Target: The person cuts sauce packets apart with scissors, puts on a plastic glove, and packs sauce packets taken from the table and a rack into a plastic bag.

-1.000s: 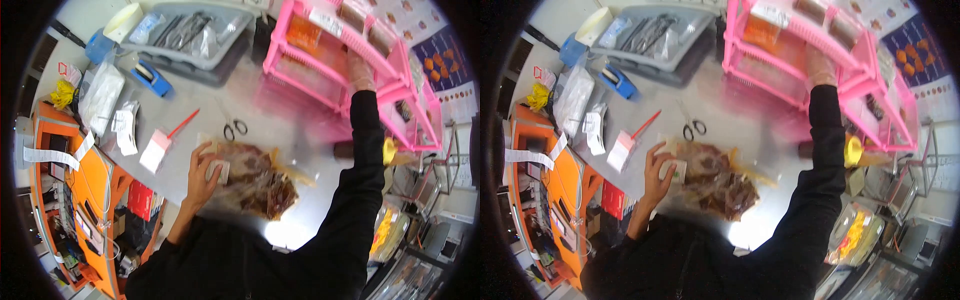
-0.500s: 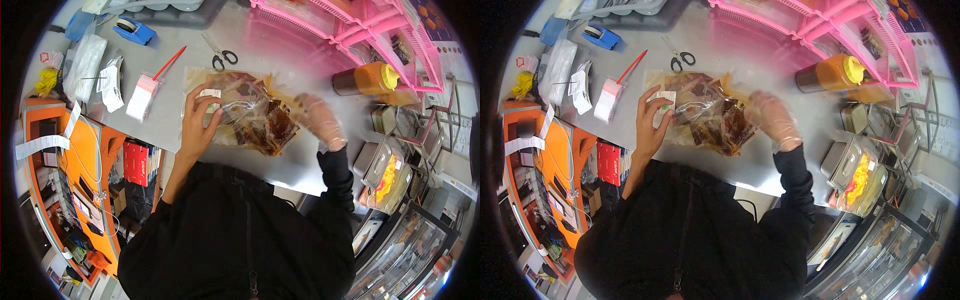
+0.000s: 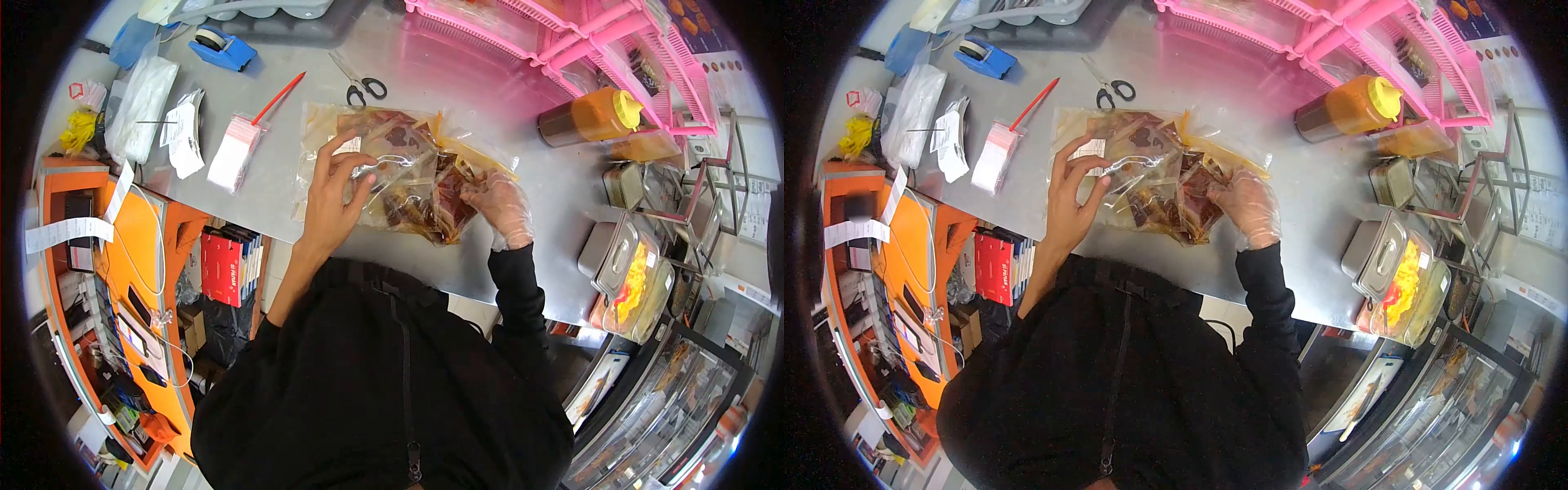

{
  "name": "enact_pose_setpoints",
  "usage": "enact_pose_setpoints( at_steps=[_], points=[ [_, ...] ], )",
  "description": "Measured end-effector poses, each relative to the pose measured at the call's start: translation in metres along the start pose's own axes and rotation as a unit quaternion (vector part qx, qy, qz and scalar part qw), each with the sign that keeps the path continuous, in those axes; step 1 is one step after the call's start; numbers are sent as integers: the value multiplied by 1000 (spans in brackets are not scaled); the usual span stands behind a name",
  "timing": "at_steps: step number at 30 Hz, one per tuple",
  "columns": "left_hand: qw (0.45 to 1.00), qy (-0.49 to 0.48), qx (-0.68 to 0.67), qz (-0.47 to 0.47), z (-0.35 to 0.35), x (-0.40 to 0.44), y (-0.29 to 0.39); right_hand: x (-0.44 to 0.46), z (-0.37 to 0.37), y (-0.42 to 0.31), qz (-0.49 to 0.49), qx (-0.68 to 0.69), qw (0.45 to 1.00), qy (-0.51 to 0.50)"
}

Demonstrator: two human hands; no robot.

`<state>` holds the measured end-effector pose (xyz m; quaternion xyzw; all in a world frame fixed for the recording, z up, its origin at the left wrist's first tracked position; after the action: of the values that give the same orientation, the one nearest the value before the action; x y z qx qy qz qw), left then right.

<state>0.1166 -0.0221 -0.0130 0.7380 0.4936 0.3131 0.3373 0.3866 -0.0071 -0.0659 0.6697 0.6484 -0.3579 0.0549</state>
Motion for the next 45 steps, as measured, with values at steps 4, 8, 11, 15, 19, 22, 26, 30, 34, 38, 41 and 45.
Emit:
enact_pose_setpoints(
  at_steps=[4, 8, 11, 15, 19, 22, 26, 30, 34, 38, 41, 45],
  points=[
    [1000, -5, -22, -19, 0, -3, -1, 10, 6, 16, 11, -15, 1000, 7],
    [1000, 3, -3, 5, 1, -5, -6, 12, 5, 22, -24, -56, 998, 36],
    [1000, 5, 1, -1, -2, -8, -10, -6, -16, 10, -63, 1, 996, 56],
    [1000, 0, -5, -26, -3, -11, -15, -34, -41, -6, -99, 230, 964, 92],
    [1000, -1, -5, -24, -2, -10, -14, -44, -60, -28, -115, 203, 962, 143],
    [1000, 2, 10, -6, -3, -9, -11, -52, -66, -62, -140, 244, 954, 109],
    [999, 14, 33, -5, -8, -10, -9, -31, -47, -69, -136, 178, 973, 52],
    [998, 23, 55, -19, -14, -13, -14, -11, -23, -34, -30, -77, 993, 88],
    [998, 15, 46, -38, -12, -15, -21, -16, -5, -8, -31, -58, 998, 12],
    [999, -7, 22, -39, -7, -11, -19, -19, 8, -3, 3, -29, 1000, -10],
    [999, -5, 38, -8, -4, -9, -17, -7, 20, 8, 18, 26, 999, -31],
    [997, -20, 79, 8, 0, -7, -17, -16, 15, 19, -27, 16, 999, 23]
  ],
)
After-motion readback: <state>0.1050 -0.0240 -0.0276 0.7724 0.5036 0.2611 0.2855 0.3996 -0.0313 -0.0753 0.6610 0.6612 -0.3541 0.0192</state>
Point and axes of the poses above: each hand's wrist, its own x-axis towards the middle knuckle, its own z-axis out of the palm, y = z × x, the point moved 4 cm from there along x, towards the middle knuckle, and after that the axes turned 15 degrees about -y, right-handed, at the moved point
